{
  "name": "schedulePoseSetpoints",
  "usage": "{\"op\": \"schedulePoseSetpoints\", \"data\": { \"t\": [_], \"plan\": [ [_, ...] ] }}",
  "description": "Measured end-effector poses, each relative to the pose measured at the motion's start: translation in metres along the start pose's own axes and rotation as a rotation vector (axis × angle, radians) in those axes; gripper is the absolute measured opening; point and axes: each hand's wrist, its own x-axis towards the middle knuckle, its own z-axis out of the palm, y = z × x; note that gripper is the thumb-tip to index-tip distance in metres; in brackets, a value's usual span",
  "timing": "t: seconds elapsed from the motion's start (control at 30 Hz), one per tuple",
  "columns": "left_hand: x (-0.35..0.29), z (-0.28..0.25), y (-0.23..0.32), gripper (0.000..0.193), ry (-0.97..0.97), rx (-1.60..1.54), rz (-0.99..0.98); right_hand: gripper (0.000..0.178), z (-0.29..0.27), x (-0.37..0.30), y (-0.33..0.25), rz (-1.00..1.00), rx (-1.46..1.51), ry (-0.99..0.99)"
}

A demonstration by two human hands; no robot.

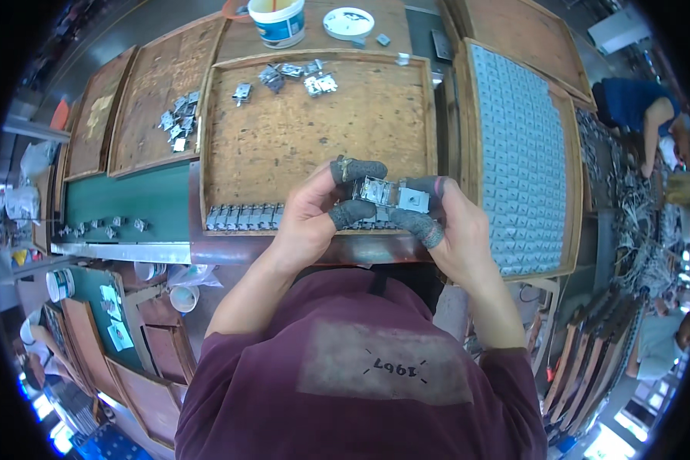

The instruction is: Manually assemble electronic components and organize them into specialized trays.

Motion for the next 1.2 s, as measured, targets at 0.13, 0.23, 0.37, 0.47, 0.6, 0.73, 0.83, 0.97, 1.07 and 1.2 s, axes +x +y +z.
{"op": "schedulePoseSetpoints", "data": {
  "t": [0.13,0.23,0.37,0.47,0.6,0.73,0.83,0.97,1.07,1.2],
  "plan": [
    [0.002,0.01,-0.001,0.043,-0.101,-0.005,-0.066,0.03,-0.005,-0.003,0.0,-0.132,-0.166,0.1],
    [0.004,0.015,-0.009,0.042,-0.118,0.09,-0.051,0.029,-0.007,-0.007,0.008,-0.181,-0.227,0.129],
    [0.004,0.024,-0.02,0.042,-0.079,0.195,0.003,0.027,-0.007,-0.007,0.012,-0.223,-0.297,0.148],
    [0.006,0.027,-0.026,0.043,-0.07,0.311,0.019,0.027,-0.012,-0.007,0.016,-0.146,-0.217,0.069],
    [0.012,0.033,-0.033,0.048,-0.056,0.151,-0.045,0.026,-0.013,-0.007,0.021,-0.14,-0.261,0.055],
    [0.016,0.044,-0.034,0.055,-0.014,0.554,0.093,0.024,0.006,-0.005,0.036,-0.197,-0.403,0.213],
    [0.022,0.046,-0.042,0.064,0.017,0.945,0.404,0.025,0.005,-0.006,0.03,-0.157,-0.35,0.186],
    [0.03,0.041,-0.045,0.069,0.004,0.943,0.436,0.036,-0.006,-0.007,0.03,-0.044,-0.216,0.046],
    [0.032,0.041,-0.04,0.073,-0.111,0.72,0.364,0.05,-0.014,-0.002,0.041,0.106,-0.038,-0.136],
    [0.032,0.037,-0.045,0.074,-0.205,0.79,0.434,0.045,-0.011,-0.005,0.045,0.221,0.102,-0.208]
  ]
}}
